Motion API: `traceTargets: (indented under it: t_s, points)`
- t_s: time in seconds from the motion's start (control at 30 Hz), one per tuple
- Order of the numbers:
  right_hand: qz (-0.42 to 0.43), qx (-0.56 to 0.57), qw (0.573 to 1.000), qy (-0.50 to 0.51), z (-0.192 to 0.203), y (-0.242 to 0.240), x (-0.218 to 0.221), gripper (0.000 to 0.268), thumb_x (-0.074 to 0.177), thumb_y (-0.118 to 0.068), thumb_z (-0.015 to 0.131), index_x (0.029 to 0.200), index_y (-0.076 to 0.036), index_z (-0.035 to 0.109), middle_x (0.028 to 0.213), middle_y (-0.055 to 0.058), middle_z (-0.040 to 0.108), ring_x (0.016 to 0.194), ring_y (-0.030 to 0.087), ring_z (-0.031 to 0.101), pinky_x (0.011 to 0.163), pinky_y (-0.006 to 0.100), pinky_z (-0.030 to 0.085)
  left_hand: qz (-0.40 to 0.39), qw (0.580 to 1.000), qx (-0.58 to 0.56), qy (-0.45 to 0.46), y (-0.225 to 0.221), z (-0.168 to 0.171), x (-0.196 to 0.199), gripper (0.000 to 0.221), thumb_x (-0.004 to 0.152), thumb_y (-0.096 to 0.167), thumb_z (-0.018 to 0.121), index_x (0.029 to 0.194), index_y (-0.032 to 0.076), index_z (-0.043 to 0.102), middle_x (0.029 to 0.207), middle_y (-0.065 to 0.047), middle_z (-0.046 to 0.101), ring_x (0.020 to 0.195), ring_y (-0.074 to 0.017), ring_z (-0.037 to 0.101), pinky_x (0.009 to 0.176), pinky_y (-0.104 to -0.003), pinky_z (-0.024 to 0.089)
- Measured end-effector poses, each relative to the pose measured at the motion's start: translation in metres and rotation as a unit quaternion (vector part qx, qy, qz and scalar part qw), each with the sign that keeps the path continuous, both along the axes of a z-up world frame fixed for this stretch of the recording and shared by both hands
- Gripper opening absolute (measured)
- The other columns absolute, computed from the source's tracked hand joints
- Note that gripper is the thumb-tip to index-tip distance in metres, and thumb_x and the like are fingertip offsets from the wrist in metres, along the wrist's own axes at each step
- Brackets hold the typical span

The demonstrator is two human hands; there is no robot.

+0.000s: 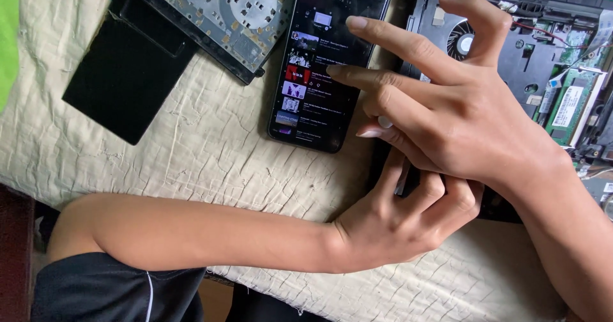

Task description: Adjusting and seating internal laptop cables and components using a small tool while following a video guide on a smartphone.

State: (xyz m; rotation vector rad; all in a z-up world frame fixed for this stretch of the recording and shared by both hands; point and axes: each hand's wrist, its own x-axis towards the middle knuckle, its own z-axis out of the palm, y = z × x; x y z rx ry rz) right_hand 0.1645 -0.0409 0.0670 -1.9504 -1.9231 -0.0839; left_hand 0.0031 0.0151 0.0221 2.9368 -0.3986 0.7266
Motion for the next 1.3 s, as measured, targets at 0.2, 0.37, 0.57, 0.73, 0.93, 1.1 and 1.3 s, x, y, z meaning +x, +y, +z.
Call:
traceTargets:
  t_s: [0.2, 0.37, 0.57, 0.73, 0.93, 1.1, 1.3]
  points:
    - [-0.018, 0.02, 0.999, -0.018, 0.006, -0.012, 0.01, 0.041, 0.116, -0.035, 0.043, 0.093, -0.001, 0.05, 0.135, 0.017, 0.084, 0.134, 0.05, 0.07, 0.108, 0.057, 0.022, 0.002, 1.0, 0.005, -0.004, 0.004, 0.005, 0.004, 0.028, 0.105, 0.024, 0.05, 0.124, 0.018, 0.069, 0.119, -0.005, 0.057, 0.112, -0.0207, 0.059, 0.101, -0.04, 0.06]
    - [-0.139, -0.044, 0.986, 0.078, 0.024, -0.045, 0.014, 0.046, 0.109, -0.039, 0.055, 0.089, 0.001, 0.062, 0.104, 0.027, 0.058, 0.097, 0.043, 0.054, 0.089, 0.055, 0.035, -0.019, 0.999, 0.01, 0.023, 0.003, 0.004, 0.003, 0.032, 0.107, 0.019, 0.046, 0.133, 0.015, 0.063, 0.123, -0.008, 0.056, 0.114, -0.0227, 0.057, 0.109, -0.051, 0.061]
    - [-0.386, -0.283, 0.837, 0.264, 0.039, -0.061, 0.011, 0.073, 0.096, -0.046, 0.067, 0.037, -0.004, 0.058, 0.031, 0.009, 0.04, 0.03, 0.016, 0.036, 0.044, 0.034, 0.025, -0.04, 0.998, 0.02, 0.039, 0.005, 0.004, 0.005, 0.034, 0.106, 0.026, 0.045, 0.136, 0.018, 0.061, 0.123, -0.008, 0.054, 0.111, -0.0244, 0.055, 0.105, -0.054, 0.06]
    - [-0.377, -0.317, 0.833, 0.253, 0.044, -0.055, 0.005, 0.063, 0.094, -0.043, 0.074, 0.042, -0.006, 0.07, 0.031, 0.008, 0.049, 0.031, 0.017, 0.045, 0.044, 0.03, 0.03, -0.048, 0.997, 0.02, 0.052, 0.003, 0.001, 0.004, 0.037, 0.105, 0.027, 0.045, 0.137, 0.018, 0.06, 0.123, -0.009, 0.053, 0.112, -0.0264, 0.055, 0.105, -0.056, 0.058]
    - [-0.308, -0.246, 0.897, 0.201, 0.043, -0.052, 0.003, 0.051, 0.103, -0.034, 0.074, 0.061, -0.006, 0.063, 0.044, 0.006, 0.049, 0.041, 0.018, 0.046, 0.048, 0.032, 0.033, -0.04, 0.998, -0.003, 0.046, 0.001, 0.002, 0.005, 0.036, 0.104, 0.024, 0.045, 0.134, 0.018, 0.063, 0.121, -0.009, 0.054, 0.111, -0.0261, 0.056, 0.105, -0.057, 0.059]
    - [-0.23, -0.17, 0.948, 0.14, 0.038, -0.053, 0.001, 0.041, 0.112, -0.025, 0.074, 0.081, -0.005, 0.057, 0.057, 0.004, 0.049, 0.051, 0.019, 0.047, 0.053, 0.034, 0.035, -0.031, 0.999, -0.017, 0.029, 0.001, 0.003, 0.005, 0.035, 0.104, 0.02, 0.044, 0.131, 0.016, 0.066, 0.119, -0.01, 0.055, 0.109, -0.0256, 0.058, 0.103, -0.057, 0.061]
    - [-0.205, -0.141, 0.966, 0.071, 0.028, -0.055, 0.0, 0.041, 0.121, -0.029, 0.067, 0.088, -0.008, 0.054, 0.065, 0.003, 0.049, 0.058, 0.022, 0.047, 0.056, 0.036, 0.037, -0.032, 0.999, -0.015, 0.027, 0.001, 0.004, 0.005, 0.036, 0.103, 0.019, 0.045, 0.131, 0.016, 0.066, 0.12, -0.01, 0.056, 0.111, -0.026, 0.056, 0.103, -0.056, 0.062]
